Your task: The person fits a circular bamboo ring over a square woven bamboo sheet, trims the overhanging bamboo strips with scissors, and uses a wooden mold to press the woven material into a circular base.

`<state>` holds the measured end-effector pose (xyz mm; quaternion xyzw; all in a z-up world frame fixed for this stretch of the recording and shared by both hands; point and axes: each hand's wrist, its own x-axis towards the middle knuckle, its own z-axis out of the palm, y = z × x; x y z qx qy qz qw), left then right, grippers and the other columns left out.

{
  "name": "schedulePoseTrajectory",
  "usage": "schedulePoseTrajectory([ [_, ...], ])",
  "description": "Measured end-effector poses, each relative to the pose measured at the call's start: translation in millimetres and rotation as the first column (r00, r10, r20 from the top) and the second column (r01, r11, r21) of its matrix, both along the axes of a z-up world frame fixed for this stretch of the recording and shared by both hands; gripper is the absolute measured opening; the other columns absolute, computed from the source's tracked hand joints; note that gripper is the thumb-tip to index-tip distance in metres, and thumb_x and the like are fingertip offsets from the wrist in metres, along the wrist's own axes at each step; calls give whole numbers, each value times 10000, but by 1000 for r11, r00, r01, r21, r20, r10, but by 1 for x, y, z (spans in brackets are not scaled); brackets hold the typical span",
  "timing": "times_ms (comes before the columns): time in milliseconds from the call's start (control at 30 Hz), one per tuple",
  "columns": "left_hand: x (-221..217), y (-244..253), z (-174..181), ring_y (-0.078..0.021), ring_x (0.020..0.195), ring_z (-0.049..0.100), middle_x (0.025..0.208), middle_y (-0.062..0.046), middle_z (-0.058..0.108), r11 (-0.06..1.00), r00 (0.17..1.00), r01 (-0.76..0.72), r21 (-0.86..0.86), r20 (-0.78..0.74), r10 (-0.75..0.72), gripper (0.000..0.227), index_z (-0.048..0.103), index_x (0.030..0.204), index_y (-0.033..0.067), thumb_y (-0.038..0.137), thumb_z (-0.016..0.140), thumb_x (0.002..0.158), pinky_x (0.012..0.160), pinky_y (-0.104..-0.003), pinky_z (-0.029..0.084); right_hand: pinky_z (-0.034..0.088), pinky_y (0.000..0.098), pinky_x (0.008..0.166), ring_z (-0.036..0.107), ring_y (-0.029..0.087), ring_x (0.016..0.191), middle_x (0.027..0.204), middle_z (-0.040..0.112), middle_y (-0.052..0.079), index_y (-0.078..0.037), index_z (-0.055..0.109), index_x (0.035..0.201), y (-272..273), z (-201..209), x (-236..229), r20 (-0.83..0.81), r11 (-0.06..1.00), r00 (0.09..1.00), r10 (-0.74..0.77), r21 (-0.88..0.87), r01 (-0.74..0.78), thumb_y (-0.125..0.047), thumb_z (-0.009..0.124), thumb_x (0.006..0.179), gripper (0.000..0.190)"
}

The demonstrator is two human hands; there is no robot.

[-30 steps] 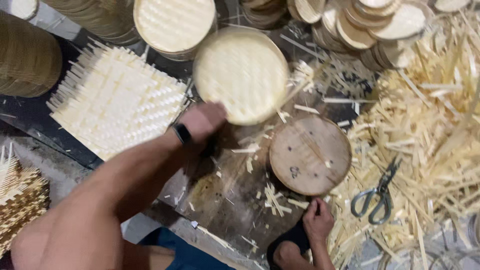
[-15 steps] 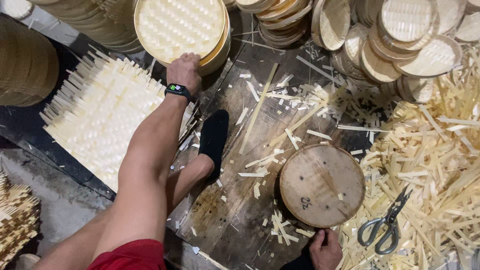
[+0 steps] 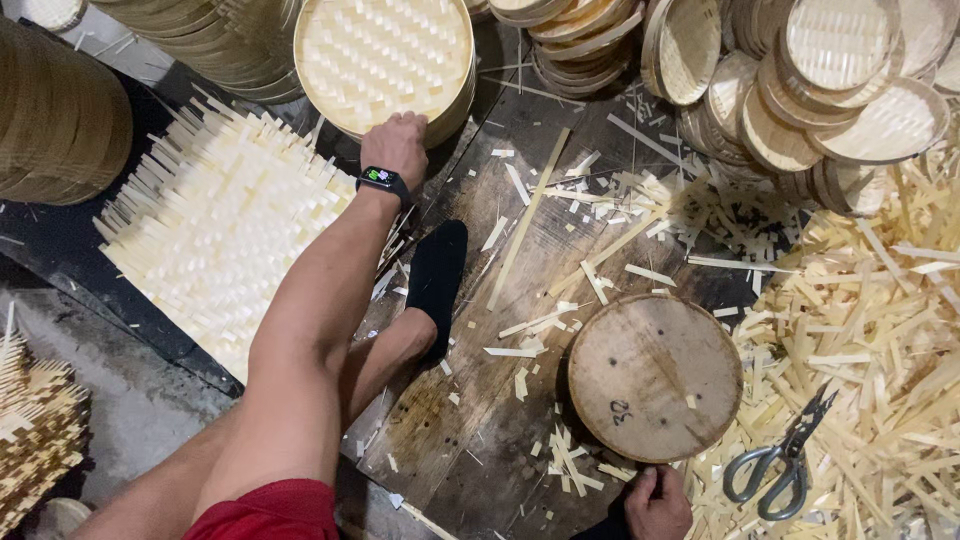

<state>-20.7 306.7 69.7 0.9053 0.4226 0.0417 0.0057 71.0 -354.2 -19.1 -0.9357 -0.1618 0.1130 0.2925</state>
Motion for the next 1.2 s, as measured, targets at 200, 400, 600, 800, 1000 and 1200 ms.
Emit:
schedulePoseTrajectory([
  [200, 4, 2, 16, -330, 1071, 665, 1136, -184, 701, 996, 997, -77, -49, 18, 78, 312, 647, 1275, 68, 149, 643, 974, 946, -468, 550, 565, 447, 744, 724, 352, 843, 936, 733, 164, -88, 725, 1097, -2, -6, 3, 85, 998, 996, 33, -60, -28, -215, 661, 958, 198],
  [400, -65, -50, 51, -436, 1428, 265, 1578, -325, 184, 900, 931, -364, -242, -120, 344, 1394, 62, 1558, -87, 569, 905, 661, 1096, -598, 314, 568, 455, 769, 718, 367, 858, 963, 721, 173, -88, 713, 1090, 1, -3, 2, 103, 999, 994, 32, -31, -29, -244, 683, 937, 221],
  [600, -135, -100, 42, -526, 1430, 318, 1580, -393, 213, 772, 735, -563, -294, -605, 305, 1346, 140, 1571, -78, 525, 949, 680, 1148, -523, 359, 557, 474, 805, 701, 389, 922, 1009, 725, 185, -94, 733, 1106, 5, 7, 4, 104, 997, 991, 80, -18, -79, -232, 681, 951, 214],
  [800, -160, -82, 46, -409, 987, 723, 1063, -300, 713, 799, 866, -469, -376, -373, 332, 324, 730, 1065, -43, 213, 570, 946, 855, -514, 614, 553, 474, 798, 696, 386, 900, 961, 713, 188, -75, 719, 1058, 2, 9, 3, 87, 998, 994, 67, 4, -68, -258, 677, 960, 212],
  [1000, -155, -64, 198, -413, 753, 717, 848, -269, 712, 960, 938, -246, 137, -216, 271, 180, 786, 890, 8, 130, 654, 876, 700, -506, 591, 546, 441, 760, 698, 352, 859, 943, 714, 180, -64, 726, 1059, -1, 5, 6, 97, 994, 990, 101, 37, -105, -227, 687, 964, 193],
  [1200, -38, -207, 244, -281, 685, 674, 834, -103, 709, 901, 894, 429, 71, 111, -434, 129, 738, 897, 109, 54, 679, 796, 655, -391, 559, 529, 382, 768, 652, 305, 864, 963, 701, 145, -1, 713, 1108, -9, 13, 21, -243, 859, 970, -27, 490, 147, -235, 631, 1064, 252],
])
